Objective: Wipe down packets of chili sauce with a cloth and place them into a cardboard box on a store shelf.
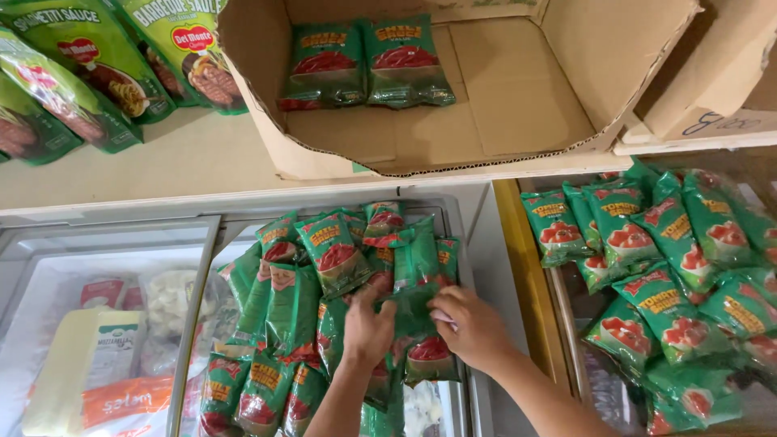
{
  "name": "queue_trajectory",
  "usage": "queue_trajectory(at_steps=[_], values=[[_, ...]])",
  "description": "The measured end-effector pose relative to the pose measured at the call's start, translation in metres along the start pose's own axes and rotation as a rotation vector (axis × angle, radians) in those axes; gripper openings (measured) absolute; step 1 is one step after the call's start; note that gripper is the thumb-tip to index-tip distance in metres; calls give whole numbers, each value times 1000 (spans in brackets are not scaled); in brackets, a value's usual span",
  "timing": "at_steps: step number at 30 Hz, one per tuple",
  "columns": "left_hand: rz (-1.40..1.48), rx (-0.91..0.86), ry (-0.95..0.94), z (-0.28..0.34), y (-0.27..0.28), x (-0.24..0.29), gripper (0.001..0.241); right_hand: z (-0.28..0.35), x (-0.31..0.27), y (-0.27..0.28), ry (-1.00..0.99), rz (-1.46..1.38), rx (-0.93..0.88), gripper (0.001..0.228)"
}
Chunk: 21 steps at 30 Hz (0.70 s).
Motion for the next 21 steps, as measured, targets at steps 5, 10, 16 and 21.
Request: queue_trajectory(at_steps=[5, 10, 16, 21], values=[[-884, 372, -415, 29, 12, 52, 28, 1, 27, -24, 122, 105, -85, 26], [-1093, 128, -287, 47, 17, 30, 29, -1, 21, -29, 151, 155, -59, 23], [-1068, 227, -326, 54, 18, 23, 40, -14, -4, -17, 183, 250, -137, 24], [-1115, 261, -401, 50, 20, 16, 22, -13, 21, -23, 192, 228, -158, 15]])
Point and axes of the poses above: each hand's wrist, its own z-axis away from the middle knuckle, its own y-axis out of the back of the hand, x = y × z, the point moved 3 cm from there along -z, towards the middle knuckle, and after that the axes turned 14 degrees about -z, right-handed, at the moved point
